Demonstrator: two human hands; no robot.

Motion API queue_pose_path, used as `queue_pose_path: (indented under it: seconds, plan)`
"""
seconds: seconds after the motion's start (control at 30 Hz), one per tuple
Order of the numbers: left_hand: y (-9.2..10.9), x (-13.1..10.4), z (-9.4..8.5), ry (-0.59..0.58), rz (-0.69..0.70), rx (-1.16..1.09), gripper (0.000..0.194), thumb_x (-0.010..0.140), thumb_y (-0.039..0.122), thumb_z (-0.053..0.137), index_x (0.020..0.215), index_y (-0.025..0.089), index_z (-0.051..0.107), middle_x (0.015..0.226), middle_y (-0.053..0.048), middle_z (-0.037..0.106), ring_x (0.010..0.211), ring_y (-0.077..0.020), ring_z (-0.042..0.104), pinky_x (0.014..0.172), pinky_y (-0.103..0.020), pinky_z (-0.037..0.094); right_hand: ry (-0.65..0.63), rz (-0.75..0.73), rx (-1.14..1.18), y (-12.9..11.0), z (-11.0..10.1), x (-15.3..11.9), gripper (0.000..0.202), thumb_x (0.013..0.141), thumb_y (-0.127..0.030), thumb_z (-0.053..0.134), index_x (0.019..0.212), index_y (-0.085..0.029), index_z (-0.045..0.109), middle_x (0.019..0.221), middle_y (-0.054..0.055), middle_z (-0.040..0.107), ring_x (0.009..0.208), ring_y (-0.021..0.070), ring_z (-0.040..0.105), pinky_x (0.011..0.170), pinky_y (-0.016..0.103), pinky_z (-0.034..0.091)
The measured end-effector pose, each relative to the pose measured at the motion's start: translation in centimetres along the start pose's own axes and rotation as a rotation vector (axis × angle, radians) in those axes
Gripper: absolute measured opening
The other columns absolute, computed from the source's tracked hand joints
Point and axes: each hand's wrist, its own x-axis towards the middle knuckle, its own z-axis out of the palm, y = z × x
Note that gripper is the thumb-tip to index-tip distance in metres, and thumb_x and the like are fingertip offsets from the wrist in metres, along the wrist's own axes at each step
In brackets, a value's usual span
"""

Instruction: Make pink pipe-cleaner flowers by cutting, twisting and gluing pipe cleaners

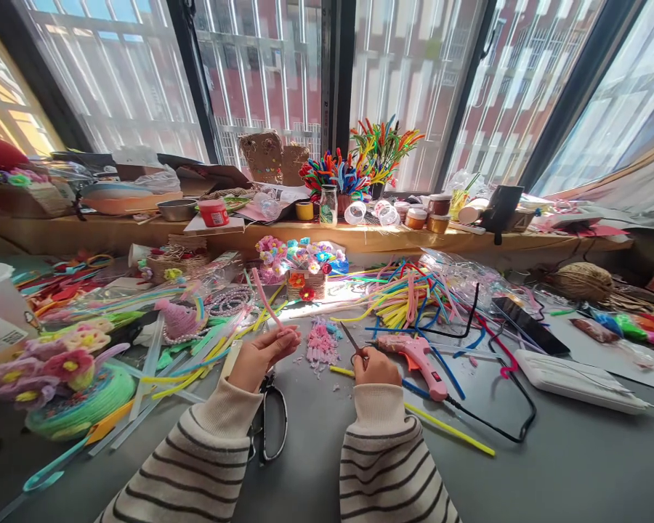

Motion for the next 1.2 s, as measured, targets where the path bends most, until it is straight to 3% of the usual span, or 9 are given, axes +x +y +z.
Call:
queue_pose_path:
  seconds: [0.17,0.3,0.43,0.57,0.63,0.9,1.2]
  plan:
    - [-0.1,0.0,0.0,-0.052,0.0,-0.046,0.026,0.055,0.025,0.064,0.077,0.012,0.064,0.074,-0.008,0.065,0.069,-0.0153,0.059,0.068,-0.025,0.047,0.051,-0.043,0.027,0.4,-0.1,0.1,0.018,0.064,-0.021,0.05,0.073,-0.013,0.063,0.055,0.005,0.061,0.053,0.0185,0.055,0.048,0.025,0.036]
    - [-0.2,0.1,-0.1,-0.039,0.026,-0.03,0.025,0.054,0.025,0.064,0.076,0.013,0.064,0.072,-0.005,0.065,0.069,-0.0135,0.059,0.072,-0.025,0.046,0.128,-0.217,0.209,-0.8,-0.4,0.3,0.02,0.069,-0.025,0.045,0.069,-0.014,0.062,0.054,0.003,0.056,0.048,0.0136,0.05,0.047,0.023,0.036]
    - [-0.2,0.0,-0.1,-0.026,0.052,0.027,0.022,0.051,0.022,0.066,0.071,0.014,0.065,0.068,-0.003,0.065,0.065,-0.0118,0.058,0.071,-0.024,0.046,-0.016,-0.36,0.557,-3.7,-0.1,1.0,0.022,0.067,-0.034,0.052,0.07,-0.015,0.062,0.056,0.002,0.056,0.046,0.0103,0.048,0.047,0.021,0.04]
    - [0.0,-0.1,-0.1,0.022,0.015,0.084,0.019,0.048,0.023,0.068,0.064,0.013,0.065,0.061,-0.004,0.064,0.058,-0.0128,0.058,0.064,-0.026,0.048,-0.26,-0.303,0.815,-5.6,0.9,1.6,0.021,0.065,-0.035,0.054,0.066,-0.015,0.06,0.054,0.002,0.059,0.045,0.0109,0.052,0.044,0.02,0.041]
    - [0.0,-0.1,-0.1,0.042,0.014,0.094,0.019,0.047,0.023,0.068,0.062,0.012,0.064,0.058,-0.003,0.063,0.057,-0.0128,0.058,0.063,-0.026,0.048,-0.316,-0.28,0.872,-5.8,1.4,1.6,0.021,0.066,-0.034,0.053,0.065,-0.015,0.06,0.051,0.002,0.059,0.043,0.011,0.053,0.042,0.02,0.041]
    - [-0.3,0.0,-0.1,-0.042,0.001,0.096,0.021,0.048,0.023,0.067,0.066,0.012,0.065,0.069,-0.005,0.065,0.066,-0.0143,0.059,0.071,-0.027,0.045,-0.221,-0.233,0.817,-5.3,2.3,1.0,0.021,0.065,-0.033,0.053,0.066,-0.014,0.061,0.051,0.003,0.06,0.045,0.0127,0.054,0.044,0.022,0.044]
    - [-0.7,0.2,-0.4,-0.06,0.063,0.217,0.024,0.045,0.023,0.068,0.067,0.013,0.065,0.066,-0.006,0.065,0.065,-0.0164,0.059,0.066,-0.028,0.046,-0.244,-0.206,0.868,-4.9,2.6,1.0,0.02,0.066,-0.032,0.052,0.07,-0.016,0.062,0.055,0.003,0.062,0.044,0.0125,0.056,0.043,0.022,0.045]
